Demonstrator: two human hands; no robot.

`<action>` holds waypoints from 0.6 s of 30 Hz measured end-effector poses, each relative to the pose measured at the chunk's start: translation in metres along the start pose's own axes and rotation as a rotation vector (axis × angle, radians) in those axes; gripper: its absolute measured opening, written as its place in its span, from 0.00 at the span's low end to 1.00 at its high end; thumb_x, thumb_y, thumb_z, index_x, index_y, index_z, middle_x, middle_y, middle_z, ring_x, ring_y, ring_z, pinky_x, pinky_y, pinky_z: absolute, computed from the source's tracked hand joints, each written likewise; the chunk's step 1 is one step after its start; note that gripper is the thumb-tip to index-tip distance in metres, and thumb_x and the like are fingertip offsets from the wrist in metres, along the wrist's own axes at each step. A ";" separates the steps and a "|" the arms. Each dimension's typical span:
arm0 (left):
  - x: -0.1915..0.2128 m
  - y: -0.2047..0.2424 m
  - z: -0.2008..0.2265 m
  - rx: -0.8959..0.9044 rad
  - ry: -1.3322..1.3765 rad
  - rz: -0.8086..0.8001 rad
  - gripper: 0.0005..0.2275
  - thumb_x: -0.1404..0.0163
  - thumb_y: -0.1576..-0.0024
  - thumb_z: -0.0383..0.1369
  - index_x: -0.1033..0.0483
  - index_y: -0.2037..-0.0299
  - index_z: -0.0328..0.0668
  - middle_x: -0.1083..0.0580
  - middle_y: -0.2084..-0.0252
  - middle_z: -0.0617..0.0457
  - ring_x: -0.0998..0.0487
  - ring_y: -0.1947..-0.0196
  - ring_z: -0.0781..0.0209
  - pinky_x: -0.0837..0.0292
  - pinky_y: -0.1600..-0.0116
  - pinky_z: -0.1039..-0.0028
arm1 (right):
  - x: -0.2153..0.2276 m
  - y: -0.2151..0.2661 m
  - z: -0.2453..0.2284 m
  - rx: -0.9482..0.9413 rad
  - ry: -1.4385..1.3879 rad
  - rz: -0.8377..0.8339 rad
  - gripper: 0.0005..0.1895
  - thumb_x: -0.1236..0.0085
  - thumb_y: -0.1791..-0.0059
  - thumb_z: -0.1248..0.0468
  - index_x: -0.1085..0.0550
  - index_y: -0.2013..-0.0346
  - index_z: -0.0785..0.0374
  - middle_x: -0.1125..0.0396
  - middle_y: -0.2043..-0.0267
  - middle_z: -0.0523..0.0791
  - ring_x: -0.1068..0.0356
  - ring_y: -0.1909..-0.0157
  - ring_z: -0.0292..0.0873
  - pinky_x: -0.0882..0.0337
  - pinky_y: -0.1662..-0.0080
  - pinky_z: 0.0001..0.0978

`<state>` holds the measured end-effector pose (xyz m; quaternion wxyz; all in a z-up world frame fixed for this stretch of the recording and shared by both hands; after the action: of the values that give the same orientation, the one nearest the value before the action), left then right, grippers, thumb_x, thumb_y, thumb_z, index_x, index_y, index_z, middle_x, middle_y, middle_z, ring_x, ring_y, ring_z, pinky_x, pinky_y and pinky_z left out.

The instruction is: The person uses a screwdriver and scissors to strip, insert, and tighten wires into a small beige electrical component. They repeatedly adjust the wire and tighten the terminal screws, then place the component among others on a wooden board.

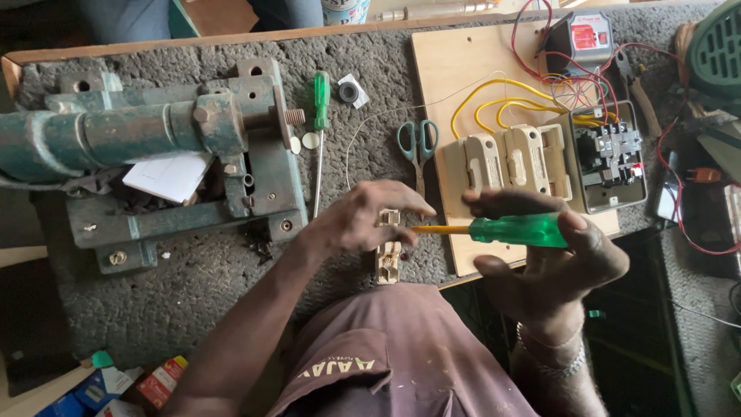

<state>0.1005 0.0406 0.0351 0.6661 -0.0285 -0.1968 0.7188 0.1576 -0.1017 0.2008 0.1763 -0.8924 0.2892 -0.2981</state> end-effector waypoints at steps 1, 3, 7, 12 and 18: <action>0.005 0.005 0.006 -0.063 -0.175 0.048 0.28 0.28 0.57 0.36 0.22 0.46 0.41 0.21 0.47 0.41 0.21 0.44 0.47 0.25 0.38 0.59 | 0.000 -0.004 -0.001 0.000 -0.035 -0.010 0.34 0.42 0.44 0.68 0.49 0.30 0.44 0.37 0.39 0.64 0.25 0.41 0.55 0.18 0.46 0.43; -0.002 0.017 0.000 0.072 -0.284 -0.017 0.42 0.26 0.66 0.36 0.32 0.38 0.31 0.28 0.41 0.33 0.28 0.39 0.38 0.34 0.35 0.51 | 0.001 -0.007 -0.006 0.024 -0.073 -0.033 0.30 0.48 0.42 0.67 0.47 0.30 0.44 0.39 0.37 0.68 0.27 0.37 0.55 0.19 0.44 0.45; -0.010 0.037 -0.005 0.143 -0.374 0.034 0.47 0.27 0.66 0.33 0.38 0.33 0.32 0.29 0.36 0.37 0.29 0.35 0.41 0.35 0.30 0.57 | 0.004 -0.004 -0.016 0.111 0.330 -0.023 0.35 0.42 0.44 0.58 0.50 0.27 0.43 0.30 0.47 0.56 0.26 0.48 0.46 0.26 0.53 0.36; -0.013 0.042 -0.018 0.169 -0.312 0.061 0.43 0.28 0.65 0.31 0.35 0.35 0.33 0.29 0.37 0.38 0.28 0.36 0.41 0.34 0.31 0.58 | 0.001 0.001 -0.018 0.213 0.519 0.049 0.44 0.33 0.44 0.50 0.51 0.21 0.37 0.22 0.59 0.45 0.19 0.60 0.40 0.22 0.59 0.27; -0.009 0.055 -0.027 0.199 -0.254 0.122 0.32 0.30 0.61 0.30 0.31 0.45 0.35 0.29 0.36 0.40 0.27 0.35 0.41 0.27 0.33 0.61 | -0.004 -0.009 -0.018 0.219 0.641 0.048 0.49 0.38 0.48 0.51 0.55 0.19 0.42 0.23 0.56 0.45 0.20 0.60 0.41 0.24 0.60 0.25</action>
<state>0.0580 0.0362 -0.0090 0.5905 0.1168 -0.2050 0.7718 0.1473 -0.0949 0.2178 0.1782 -0.7220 0.3172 -0.5886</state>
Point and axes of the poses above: each hand's wrist, its own y-axis away from the middle knuckle, its own x-axis out of the back of the hand, z = x × y, the point moved 7 cm from there along -y, towards the middle knuckle
